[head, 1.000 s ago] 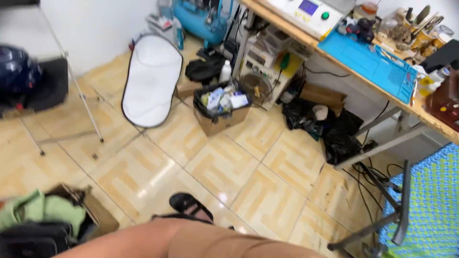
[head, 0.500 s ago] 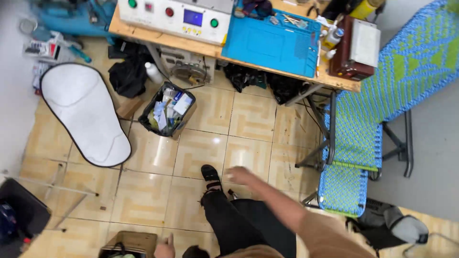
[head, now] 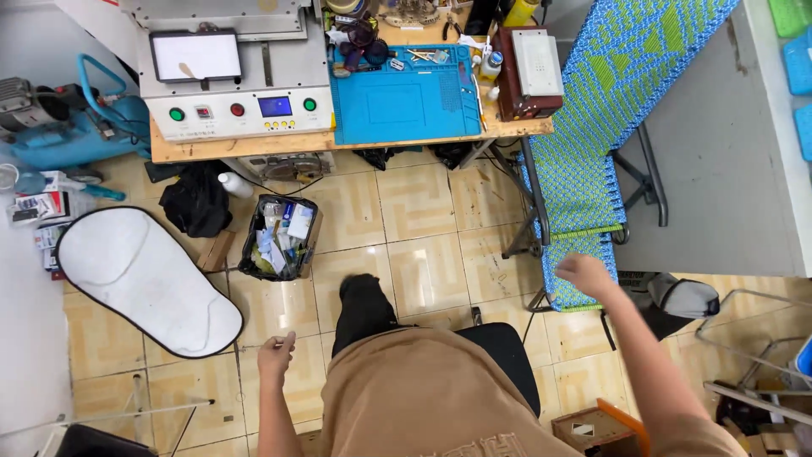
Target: Repairing a smartphone by removing screws and manipulating internal components on a workbench.
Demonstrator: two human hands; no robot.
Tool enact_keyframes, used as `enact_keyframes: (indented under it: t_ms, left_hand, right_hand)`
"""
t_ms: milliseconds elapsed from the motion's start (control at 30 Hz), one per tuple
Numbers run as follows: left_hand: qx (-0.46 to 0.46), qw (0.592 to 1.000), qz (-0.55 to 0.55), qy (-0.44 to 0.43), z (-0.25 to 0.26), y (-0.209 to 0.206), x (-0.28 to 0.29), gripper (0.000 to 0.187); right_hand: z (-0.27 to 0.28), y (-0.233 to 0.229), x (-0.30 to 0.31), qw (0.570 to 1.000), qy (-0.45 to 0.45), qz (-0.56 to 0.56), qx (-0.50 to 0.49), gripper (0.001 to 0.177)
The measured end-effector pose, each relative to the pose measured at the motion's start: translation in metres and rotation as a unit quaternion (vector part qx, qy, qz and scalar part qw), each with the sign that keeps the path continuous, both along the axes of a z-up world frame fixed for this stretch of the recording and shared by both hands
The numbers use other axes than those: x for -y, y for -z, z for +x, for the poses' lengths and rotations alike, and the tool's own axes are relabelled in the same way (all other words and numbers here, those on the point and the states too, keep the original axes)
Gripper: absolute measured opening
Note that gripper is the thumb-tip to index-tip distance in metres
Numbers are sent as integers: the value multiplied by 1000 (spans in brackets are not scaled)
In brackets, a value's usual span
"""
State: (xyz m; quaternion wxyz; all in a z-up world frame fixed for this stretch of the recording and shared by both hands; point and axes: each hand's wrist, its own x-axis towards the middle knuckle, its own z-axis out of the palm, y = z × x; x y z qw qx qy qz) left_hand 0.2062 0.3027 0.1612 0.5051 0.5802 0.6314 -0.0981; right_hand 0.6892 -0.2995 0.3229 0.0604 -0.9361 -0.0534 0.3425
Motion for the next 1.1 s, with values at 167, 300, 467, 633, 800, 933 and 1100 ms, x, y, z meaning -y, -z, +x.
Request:
enact_keyframes:
  t_ms: [167, 300, 467, 633, 800, 933, 1100]
  left_hand:
    - [-235, 939, -80, 239, -15, 46, 3, 59]
    - [-187, 956, -171, 145, -13, 60, 13, 50]
    - [-276, 791, -161, 521, 81, 78, -56, 42]
    - [-80, 952, -83, 284, 205, 71, -164, 51]
    - [25, 947, 78, 310, 379, -39, -245, 39]
    - [242, 919, 132, 283, 519, -176, -251, 25]
    - [360, 890, 192, 203, 612, -213, -228, 15]
  right_hand:
    - [-27, 5, -296, 982, -126, 117, -79, 27]
    - [-49, -6, -452, 924, -173, 258, -223, 28]
    - [42, 9, -549, 875, -181, 343, -290, 27]
    - [175, 16, -603, 920, 91, 367, -100, 35]
    - [276, -9, -648, 821, 106, 556, 76, 65]
    - [351, -37, -685, 848, 20, 528, 45, 114]
    - [372, 8, -698, 794, -19, 605, -54, 50]
